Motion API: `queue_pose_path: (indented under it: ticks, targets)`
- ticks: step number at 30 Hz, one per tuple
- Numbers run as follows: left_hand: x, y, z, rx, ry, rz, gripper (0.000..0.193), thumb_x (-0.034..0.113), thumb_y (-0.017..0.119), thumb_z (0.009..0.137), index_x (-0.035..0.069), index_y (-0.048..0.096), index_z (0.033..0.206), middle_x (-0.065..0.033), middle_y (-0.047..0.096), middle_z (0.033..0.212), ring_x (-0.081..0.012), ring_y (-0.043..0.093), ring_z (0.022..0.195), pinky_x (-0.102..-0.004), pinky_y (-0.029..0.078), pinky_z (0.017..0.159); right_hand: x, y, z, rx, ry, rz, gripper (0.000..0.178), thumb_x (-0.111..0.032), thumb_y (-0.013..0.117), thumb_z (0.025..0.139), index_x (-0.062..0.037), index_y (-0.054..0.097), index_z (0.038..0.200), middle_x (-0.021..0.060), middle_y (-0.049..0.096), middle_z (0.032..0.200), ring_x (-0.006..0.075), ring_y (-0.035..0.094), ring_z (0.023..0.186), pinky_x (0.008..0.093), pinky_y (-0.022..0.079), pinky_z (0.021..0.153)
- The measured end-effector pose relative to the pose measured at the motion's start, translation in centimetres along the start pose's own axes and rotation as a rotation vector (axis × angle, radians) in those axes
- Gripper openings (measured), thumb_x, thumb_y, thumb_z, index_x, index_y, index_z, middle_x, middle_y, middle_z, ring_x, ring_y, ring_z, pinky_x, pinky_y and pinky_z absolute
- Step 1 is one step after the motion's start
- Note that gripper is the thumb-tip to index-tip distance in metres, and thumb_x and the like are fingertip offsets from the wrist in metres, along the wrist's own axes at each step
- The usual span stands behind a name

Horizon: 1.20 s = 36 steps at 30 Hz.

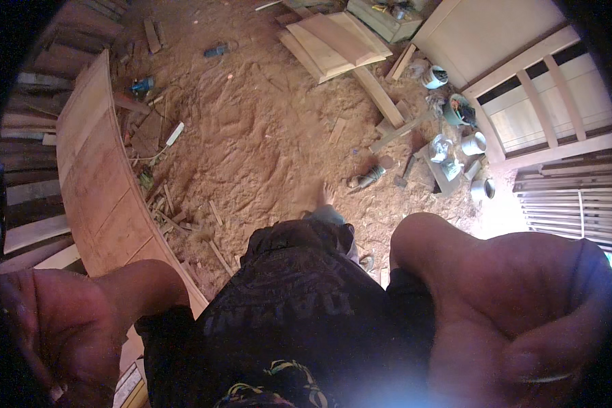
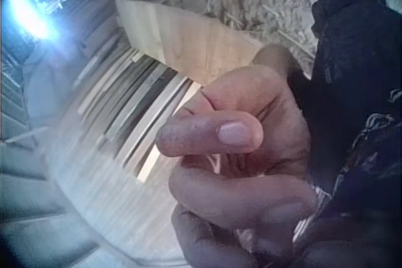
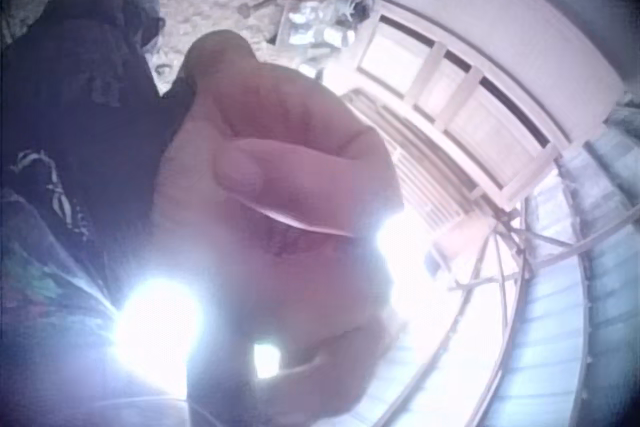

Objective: The person assembles a wooden frame by hammering nails into joints and using a jigsaw to cut notches. They repeatedly position the frame, hammer, cut, and reposition to fit pieces together in a woodworking shop.

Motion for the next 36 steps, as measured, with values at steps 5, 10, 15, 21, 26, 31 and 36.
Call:
queue_pose_path:
  ticks: [5,10,15,21,26,31,36]
  targets:
    - [-6.0,6.0,2.1,-0.005,0.020,-0.019,0.046,0.042,0.045,0.110,0.001,0.066,0.112,-0.0150,0.065,0.086,-0.0278,0.065,0.077,-0.0467,0.052,0.073,5.3,-3.4,-1.8,0.048,0.065,-0.039,0.018,-0.027,0.065,0.104,-0.0104,0.063,0.112,0.0082,0.058,0.101,0.0123,0.057,0.071,0.0283,0.046,0.062]
    - [-12.5,13.2,3.8,-0.018,0.021,-0.089,0.048,0.042,0.042,0.111,-0.001,0.065,0.111,-0.0177,0.065,0.086,-0.0296,0.064,0.077,-0.0485,0.053,0.073,9.3,-7.4,-4.4,0.119,0.168,-0.133,0.017,-0.022,0.064,0.104,-0.0066,0.062,0.113,0.0127,0.059,0.107,0.0129,0.059,0.072,0.0275,0.048,0.061]
    - [-18.4,20.8,3.8,-0.037,-0.037,-0.098,0.046,0.038,0.043,0.110,-0.003,0.064,0.112,-0.0207,0.065,0.090,-0.0305,0.065,0.077,-0.0470,0.054,0.069,13.1,-10.0,-7.3,0.206,0.309,-0.223,0.017,-0.016,0.063,0.105,-0.0028,0.061,0.114,0.0171,0.060,0.113,0.0135,0.061,0.072,0.0268,0.049,0.061]
    - [-25.8,28.6,0.3,-0.050,-0.314,-0.022,0.019,0.011,0.066,0.099,-0.004,0.067,0.110,-0.0176,0.072,0.101,-0.0234,0.069,0.084,-0.0340,0.057,0.065,17.5,-11.0,-12.6,0.346,0.634,-0.302,0.016,-0.010,0.062,0.105,0.0017,0.060,0.115,0.0225,0.061,0.119,0.0142,0.063,0.073,0.0260,0.052,0.061]
    - [-33.2,31.9,-6.6,-0.228,-0.774,-0.139,0.017,0.002,0.079,0.093,0.001,0.074,0.108,-0.0106,0.077,0.103,-0.0172,0.072,0.085,-0.0299,0.057,0.072,19.8,-10.2,-19.2,0.514,1.066,-0.170,0.007,-0.002,0.063,0.104,0.0001,0.060,0.111,0.0209,0.068,0.115,0.0135,0.066,0.075,0.0253,0.053,0.061]
    - [-39.4,31.9,-12.2,-0.693,-1.038,-0.080,0.023,0.014,0.075,0.100,0.003,0.074,0.120,-0.0086,0.078,0.108,-0.0165,0.074,0.090,-0.0303,0.058,0.075,22.6,-9.4,-25.4,0.268,1.420,-0.417,0.011,0.002,0.067,0.102,-0.0004,0.064,0.112,0.0117,0.075,0.098,0.0123,0.073,0.077,0.0246,0.055,0.064]
    - [-44.7,30.5,-11.1,-0.569,-1.155,-0.277,0.027,0.018,0.076,0.100,0.008,0.074,0.126,-0.0098,0.078,0.113,-0.0193,0.076,0.099,-0.0321,0.059,0.080,25.9,-8.8,-32.4,0.178,1.554,-0.653,0.010,-0.005,0.072,0.099,-0.0006,0.070,0.108,0.0114,0.078,0.084,0.0185,0.078,0.075,0.0322,0.060,0.067]
Point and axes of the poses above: each hand's wrist, its own z-axis towards the middle knuckle, its own y-axis out of the palm, x = y × z, the point moved 2 cm from there along z, towards the middle knuckle
